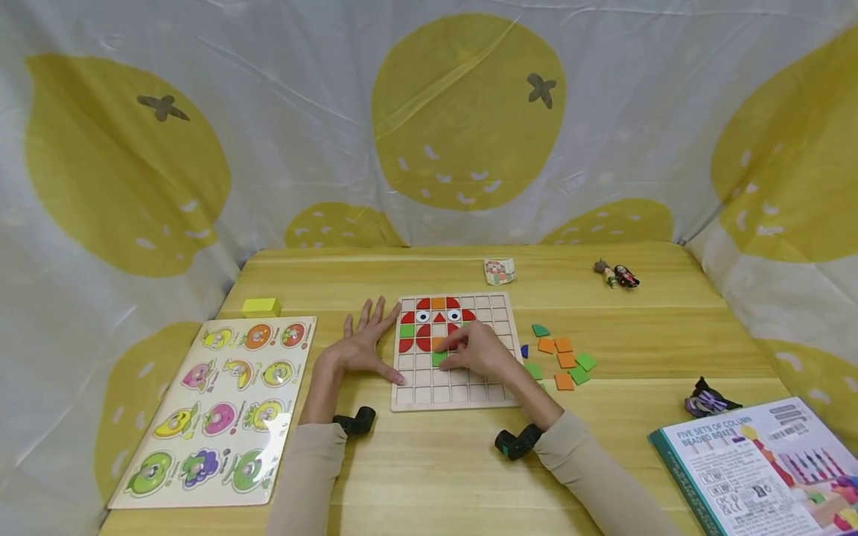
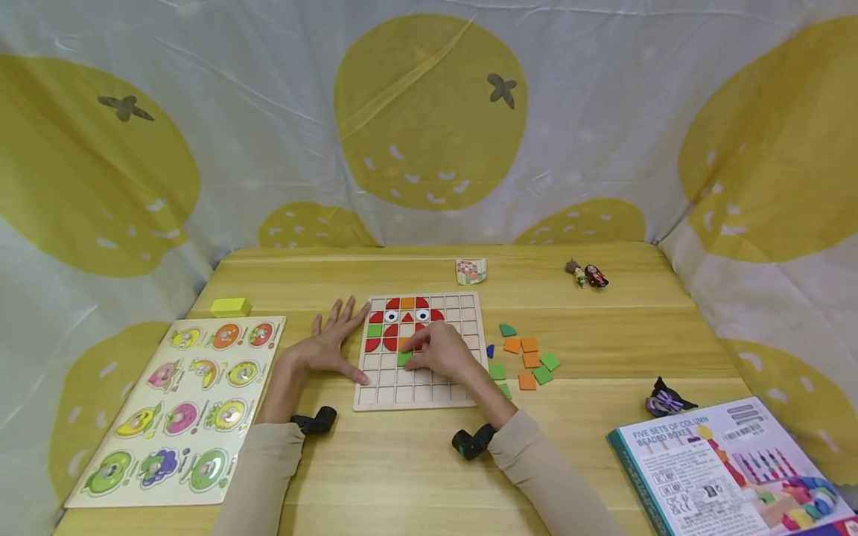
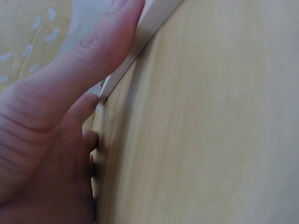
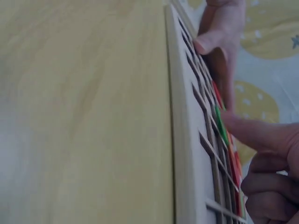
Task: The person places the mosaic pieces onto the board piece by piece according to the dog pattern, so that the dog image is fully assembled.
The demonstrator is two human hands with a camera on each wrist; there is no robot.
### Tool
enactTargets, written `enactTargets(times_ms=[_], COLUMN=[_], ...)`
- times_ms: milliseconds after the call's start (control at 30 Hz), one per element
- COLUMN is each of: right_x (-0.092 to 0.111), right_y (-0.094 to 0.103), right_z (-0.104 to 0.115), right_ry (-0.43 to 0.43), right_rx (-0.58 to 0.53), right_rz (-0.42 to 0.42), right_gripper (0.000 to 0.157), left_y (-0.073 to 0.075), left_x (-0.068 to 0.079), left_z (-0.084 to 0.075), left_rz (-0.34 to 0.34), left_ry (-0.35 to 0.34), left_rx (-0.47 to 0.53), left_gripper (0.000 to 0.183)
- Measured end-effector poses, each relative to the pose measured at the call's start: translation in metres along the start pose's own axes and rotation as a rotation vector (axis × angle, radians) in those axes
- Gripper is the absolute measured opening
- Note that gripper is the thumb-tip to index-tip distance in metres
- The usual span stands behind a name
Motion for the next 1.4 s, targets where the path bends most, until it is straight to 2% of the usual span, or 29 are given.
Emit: enactTargets(times_ms=[100, 200, 333, 433, 533, 633, 700, 767, 967, 1267, 1400], right_x=[0.009, 0.027, 0.055, 0.071, 0.078, 0.081, 0.080, 0.080, 0.080, 0.078, 0.074], right_y=[0.018, 0.051, 0.095, 0.114, 0.116, 0.109, 0.104, 0.103, 0.108, 0.117, 0.115], right_z=[-0.005, -0.016, -0.039, -0.057, -0.069, -0.074, -0.076, -0.077, -0.082, -0.079, -0.065], right_ry=[-0.003, -0.034, -0.101, -0.138, -0.144, -0.125, -0.134, -0.144, -0.181, -0.157, -0.131], right_rx=[-0.007, -0.003, 0.042, 0.055, 0.028, -0.019, -0.031, -0.030, -0.030, 0.021, 0.014], right_rz=[0.000, -0.040, -0.101, -0.107, -0.039, 0.067, 0.099, 0.083, -0.045, -0.041, -0.053], right_gripper=[0.021, 0.024, 0.026, 0.028, 0.030, 0.030, 0.028, 0.027, 0.030, 0.030, 0.028], left_y=[0.000, 0.000, 0.000, 0.001, 0.001, 0.001, 0.002, 0.002, 0.000, 0.002, 0.000], left_x=[0.000, 0.000, 0.001, 0.001, 0.002, 0.002, 0.003, 0.002, 0.000, 0.001, 0.002], left_z=[-0.002, -0.004, -0.003, -0.001, 0.001, 0.000, -0.001, -0.001, -0.001, 0.000, 0.000], left_rz=[0.001, 0.007, 0.006, 0.001, 0.002, 0.009, 0.008, 0.007, 0.010, 0.004, 0.000], left_ry=[-0.005, -0.009, -0.007, -0.006, -0.007, -0.004, -0.004, -0.004, -0.007, -0.001, -0.005], left_rx=[-0.002, -0.006, -0.004, 0.001, 0.005, -0.001, -0.004, -0.006, -0.017, -0.022, -0.018], left_gripper=[0.138, 0.138, 0.138, 0.139, 0.139, 0.138, 0.138, 0.138, 0.138, 0.138, 0.138])
Point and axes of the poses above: each hand's wrist, its own x-axis away from the middle knuckle, its own y-axis out of the back of the hand, z = x × y, the point moved 3 cm from there along -x, towards the middle knuckle, and after that the axes turned 2 degrees about z, right-handed, at the moved point
